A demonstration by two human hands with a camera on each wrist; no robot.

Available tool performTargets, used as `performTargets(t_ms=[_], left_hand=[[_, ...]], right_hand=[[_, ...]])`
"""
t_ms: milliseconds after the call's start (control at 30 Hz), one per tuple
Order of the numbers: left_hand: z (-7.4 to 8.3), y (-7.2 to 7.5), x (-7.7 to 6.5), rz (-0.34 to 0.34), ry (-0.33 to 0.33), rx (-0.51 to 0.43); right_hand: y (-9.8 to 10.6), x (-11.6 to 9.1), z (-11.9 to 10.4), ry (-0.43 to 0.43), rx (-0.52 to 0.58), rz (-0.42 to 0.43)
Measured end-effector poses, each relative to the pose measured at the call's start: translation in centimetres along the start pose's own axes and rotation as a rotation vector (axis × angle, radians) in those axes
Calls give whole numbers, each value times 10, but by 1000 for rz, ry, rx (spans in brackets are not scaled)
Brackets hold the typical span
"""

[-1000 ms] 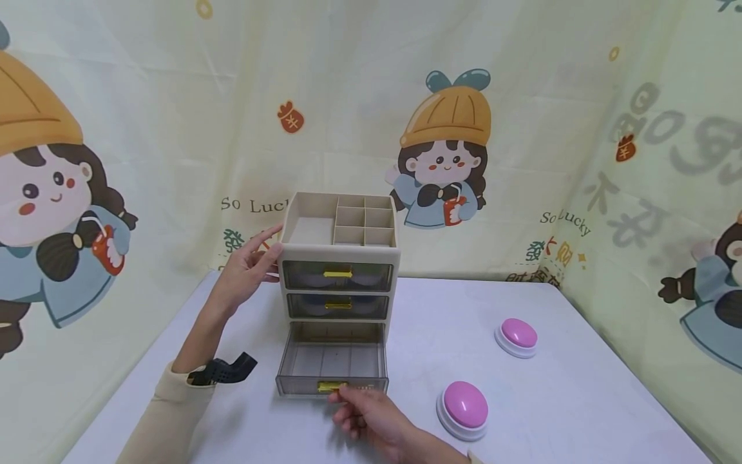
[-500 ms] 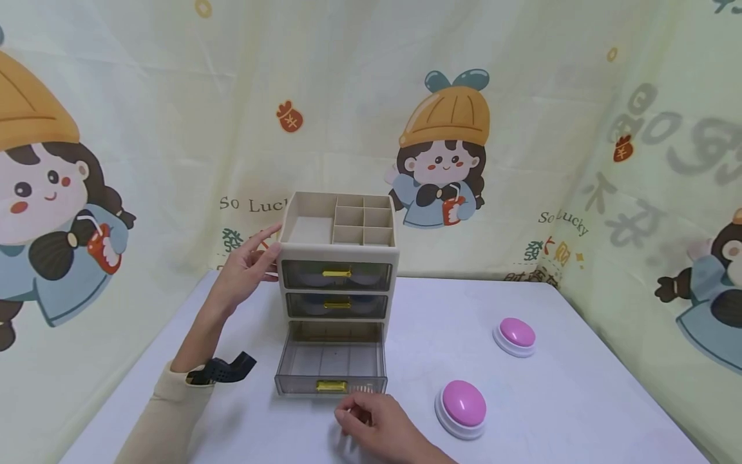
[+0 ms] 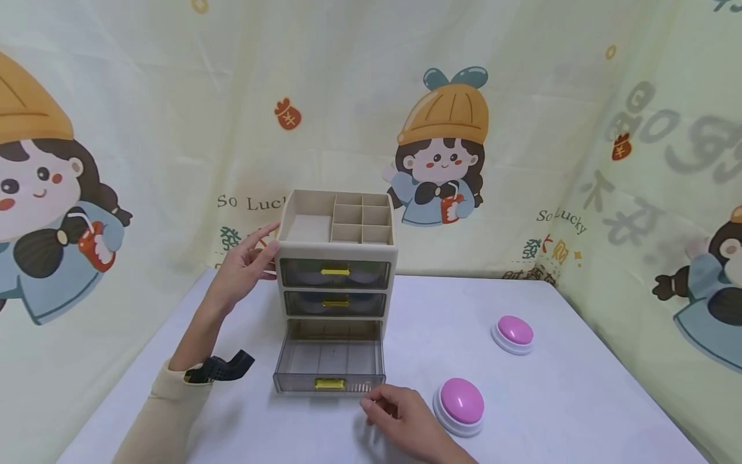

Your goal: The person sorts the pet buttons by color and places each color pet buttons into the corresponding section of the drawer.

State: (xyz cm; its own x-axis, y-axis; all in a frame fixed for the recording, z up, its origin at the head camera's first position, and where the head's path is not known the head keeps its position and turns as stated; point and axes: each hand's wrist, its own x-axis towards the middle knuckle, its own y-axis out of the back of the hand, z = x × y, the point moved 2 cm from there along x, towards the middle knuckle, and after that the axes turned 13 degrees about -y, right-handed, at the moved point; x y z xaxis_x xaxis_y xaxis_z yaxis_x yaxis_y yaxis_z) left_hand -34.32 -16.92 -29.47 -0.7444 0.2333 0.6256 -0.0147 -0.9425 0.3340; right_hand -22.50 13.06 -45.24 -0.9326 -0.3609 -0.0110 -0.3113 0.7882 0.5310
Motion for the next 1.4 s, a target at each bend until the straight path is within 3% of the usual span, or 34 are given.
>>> performTargets(t_ms=[167, 467, 733, 900, 1000, 1400], left_hand=[[1, 0, 0, -5, -2, -3], [1, 2, 1, -4, -9, -4], [1, 2, 1, 0, 3, -8], [1, 1, 1, 1, 8, -7], [2, 0, 0, 1, 9, -2], [2, -1, 0, -1, 14, -1]], right_hand=[[14, -9, 9, -59, 4, 39], [28, -19, 13, -39, -36, 144], [34, -24, 9, 243, -323, 505], [42, -26, 10, 336, -408, 606], [47, -29, 13, 321, -435, 638], [80, -45, 35, 106, -450, 684]])
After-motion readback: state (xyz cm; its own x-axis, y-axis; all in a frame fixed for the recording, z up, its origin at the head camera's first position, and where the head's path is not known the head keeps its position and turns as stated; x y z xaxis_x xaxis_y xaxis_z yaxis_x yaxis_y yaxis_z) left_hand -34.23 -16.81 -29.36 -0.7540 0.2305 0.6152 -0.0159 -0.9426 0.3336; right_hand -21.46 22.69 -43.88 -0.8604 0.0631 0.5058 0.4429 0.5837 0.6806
